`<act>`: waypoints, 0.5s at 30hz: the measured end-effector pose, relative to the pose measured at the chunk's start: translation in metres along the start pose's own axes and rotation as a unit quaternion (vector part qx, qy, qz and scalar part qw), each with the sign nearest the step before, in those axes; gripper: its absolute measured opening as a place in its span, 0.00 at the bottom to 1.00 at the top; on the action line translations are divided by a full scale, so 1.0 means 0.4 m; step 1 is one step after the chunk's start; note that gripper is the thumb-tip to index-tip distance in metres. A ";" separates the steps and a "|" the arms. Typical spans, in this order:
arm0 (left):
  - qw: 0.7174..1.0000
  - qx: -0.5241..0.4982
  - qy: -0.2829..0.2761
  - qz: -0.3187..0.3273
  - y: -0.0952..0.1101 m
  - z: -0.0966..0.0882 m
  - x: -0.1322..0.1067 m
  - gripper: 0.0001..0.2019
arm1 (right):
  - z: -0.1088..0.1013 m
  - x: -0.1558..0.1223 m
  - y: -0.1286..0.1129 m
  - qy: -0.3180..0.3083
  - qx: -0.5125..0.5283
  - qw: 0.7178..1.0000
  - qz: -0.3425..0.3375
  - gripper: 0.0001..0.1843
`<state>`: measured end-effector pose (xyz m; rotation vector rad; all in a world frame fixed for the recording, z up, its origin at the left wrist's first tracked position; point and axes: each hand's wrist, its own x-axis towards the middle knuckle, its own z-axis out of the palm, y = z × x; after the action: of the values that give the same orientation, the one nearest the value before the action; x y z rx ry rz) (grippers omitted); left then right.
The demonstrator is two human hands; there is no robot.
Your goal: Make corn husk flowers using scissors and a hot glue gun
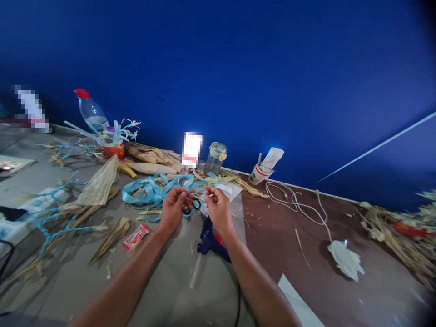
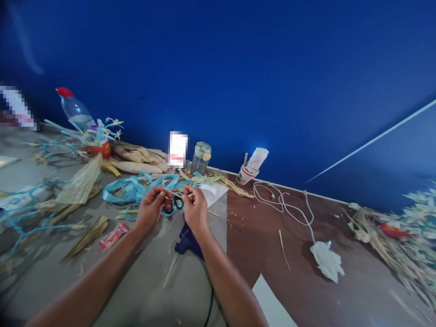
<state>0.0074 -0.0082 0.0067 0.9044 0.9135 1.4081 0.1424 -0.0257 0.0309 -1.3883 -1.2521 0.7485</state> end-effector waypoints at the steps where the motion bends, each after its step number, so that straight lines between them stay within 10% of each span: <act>1: 1.000 -0.014 0.023 0.003 0.000 -0.007 0.007 0.12 | -0.007 0.004 0.000 0.005 0.001 1.000 0.000 0.16; 15: 0.968 -0.050 0.207 0.134 0.020 -0.055 0.062 0.10 | -0.007 0.076 -0.005 -0.119 -0.151 0.981 -0.017 0.07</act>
<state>-0.0169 0.0160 0.0057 0.6845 1.0447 1.9058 0.1519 0.0020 0.0392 -1.5472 -1.6257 0.7382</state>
